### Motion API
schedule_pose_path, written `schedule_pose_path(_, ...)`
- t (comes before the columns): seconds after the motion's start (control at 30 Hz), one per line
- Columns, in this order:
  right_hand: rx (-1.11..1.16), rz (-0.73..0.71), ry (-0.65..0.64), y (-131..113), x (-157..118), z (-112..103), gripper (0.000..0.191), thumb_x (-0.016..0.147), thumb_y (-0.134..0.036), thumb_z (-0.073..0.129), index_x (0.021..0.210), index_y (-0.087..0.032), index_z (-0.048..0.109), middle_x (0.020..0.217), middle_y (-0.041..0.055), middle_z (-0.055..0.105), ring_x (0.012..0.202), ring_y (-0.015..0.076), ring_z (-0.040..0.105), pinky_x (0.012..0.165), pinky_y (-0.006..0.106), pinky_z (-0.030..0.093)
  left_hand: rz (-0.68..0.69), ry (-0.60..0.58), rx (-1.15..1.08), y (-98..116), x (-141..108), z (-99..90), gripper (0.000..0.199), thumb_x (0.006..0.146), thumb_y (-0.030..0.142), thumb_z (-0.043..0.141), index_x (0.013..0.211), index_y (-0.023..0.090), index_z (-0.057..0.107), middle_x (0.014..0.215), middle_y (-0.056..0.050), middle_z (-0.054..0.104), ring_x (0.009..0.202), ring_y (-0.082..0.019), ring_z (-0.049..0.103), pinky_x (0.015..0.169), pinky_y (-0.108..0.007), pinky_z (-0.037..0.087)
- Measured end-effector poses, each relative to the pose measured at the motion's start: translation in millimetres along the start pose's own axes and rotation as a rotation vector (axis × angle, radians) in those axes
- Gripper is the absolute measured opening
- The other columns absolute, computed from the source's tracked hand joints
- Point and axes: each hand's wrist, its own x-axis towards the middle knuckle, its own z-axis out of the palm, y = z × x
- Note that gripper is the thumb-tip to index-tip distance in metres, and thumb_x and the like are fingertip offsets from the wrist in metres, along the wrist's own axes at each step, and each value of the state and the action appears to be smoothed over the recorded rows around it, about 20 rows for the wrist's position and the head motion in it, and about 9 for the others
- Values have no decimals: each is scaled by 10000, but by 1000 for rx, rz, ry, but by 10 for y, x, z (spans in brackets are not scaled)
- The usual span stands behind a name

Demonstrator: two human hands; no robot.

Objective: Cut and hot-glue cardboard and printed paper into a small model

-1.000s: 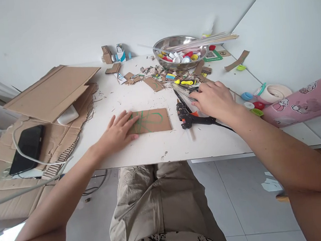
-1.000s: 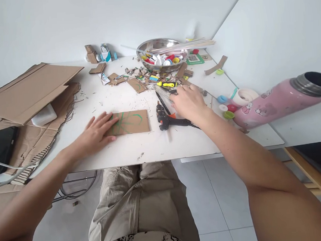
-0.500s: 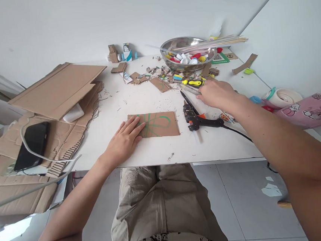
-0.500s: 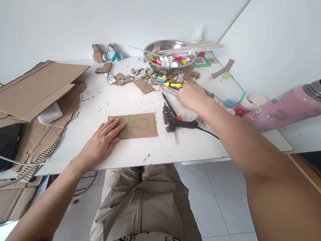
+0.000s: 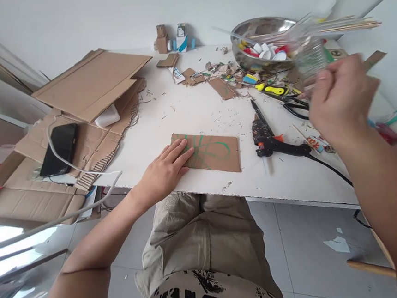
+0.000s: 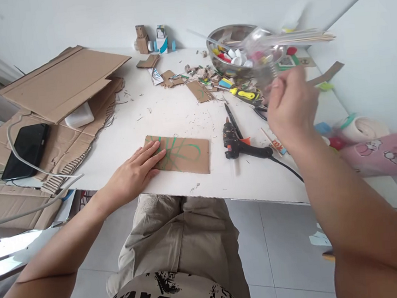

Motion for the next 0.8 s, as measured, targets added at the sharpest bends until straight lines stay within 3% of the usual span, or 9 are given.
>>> schedule_pose_path(0.03, 106, 119, 91, -75, -52, -49, 454, 1152, -363, 192, 1412, -162, 505, 1031, 207, 793, 879, 305, 798, 736, 442, 514, -5, 8, -6, 28, -43, -2, 532, 1122, 220, 493, 1651, 241, 544, 1753, -138, 516, 1656, -282, 471, 1342, -576, 459)
schedule_pose_path(0.07, 184, 162, 100, -180, -112, -97, 415, 1156, -407, 241, 1410, -192, 489, 977, 167, 797, 778, 286, 789, 685, 425, 515, -12, 17, -8, 57, -87, -1, 532, 1119, 220, 502, 1649, 244, 545, 1752, -139, 518, 1654, -283, 474, 1339, -582, 462)
schedule_pose_path(0.13, 266, 104, 36, -431, -251, -159, 318, 1136, -410, 360, 1364, -253, 517, 904, 93, 814, 625, 243, 736, 639, 401, 525, -33, 38, -1, 114, -168, 16, 532, 1114, 218, 520, 1644, 246, 548, 1749, -142, 521, 1650, -288, 482, 1329, -589, 475)
schedule_pose_path(0.2, 237, -53, -43, -680, -398, -132, 297, 1119, -396, 428, 1327, -276, 603, 861, 65, 820, 612, 235, 709, 653, 396, 540, -48, 61, 15, 161, -227, 46, 524, 1113, 217, 524, 1635, 238, 556, 1740, -149, 535, 1643, -293, 495, 1315, -587, 498)
schedule_pose_path(0.3, 166, -417, -175, -970, -585, 67, 396, 1098, -261, 473, 1426, -297, 693, 964, 66, 843, 808, 252, 760, 770, 387, 552, -59, 91, 32, 198, -265, 92, 496, 1121, 234, 514, 1613, 244, 577, 1719, -141, 569, 1621, -294, 530, 1299, -577, 526)
schedule_pose_path(0.37, 108, -531, -192, -1097, -667, 232, 448, 1082, -178, 504, 1448, -306, 729, 931, 64, 808, 814, 238, 737, 794, 368, 523, -50, 120, 31, 205, -269, 102, 467, 1127, 261, 513, 1587, 236, 595, 1693, -147, 598, 1602, -299, 557, 1289, -575, 541)
schedule_pose_path(0.5, 58, -566, -117, -1218, -735, 450, 406, 1051, -191, 629, 1404, -318, 784, 960, 87, 745, 852, 253, 690, 816, 381, 496, -37, 204, 1, 216, -280, 64, 371, 1110, 286, 572, 1460, 196, 654, 1516, -175, 702, 1470, -312, 663, 1197, -543, 624)
schedule_pose_path(0.63, 105, -577, -87, -1234, -752, 550, 368, 1021, -219, 694, 1355, -330, 801, 1054, 104, 748, 963, 294, 686, 862, 425, 538, -114, 238, -22, 237, -297, 20, 262, 1048, 275, 687, 1308, 244, 701, 1320, -139, 716, 1263, -312, 719, 1065, -532, 682)
schedule_pose_path(0.8, 164, -589, -68, -1153, -802, 601, 442, 1019, -122, 599, 1341, -332, 816, 1185, 111, 800, 1068, 313, 726, 926, 492, 602, -131, 243, 14, 249, -304, 24, 170, 1032, 282, 713, 1196, 237, 701, 1618, -176, 569, 1588, -404, 514, 1209, -660, 584)
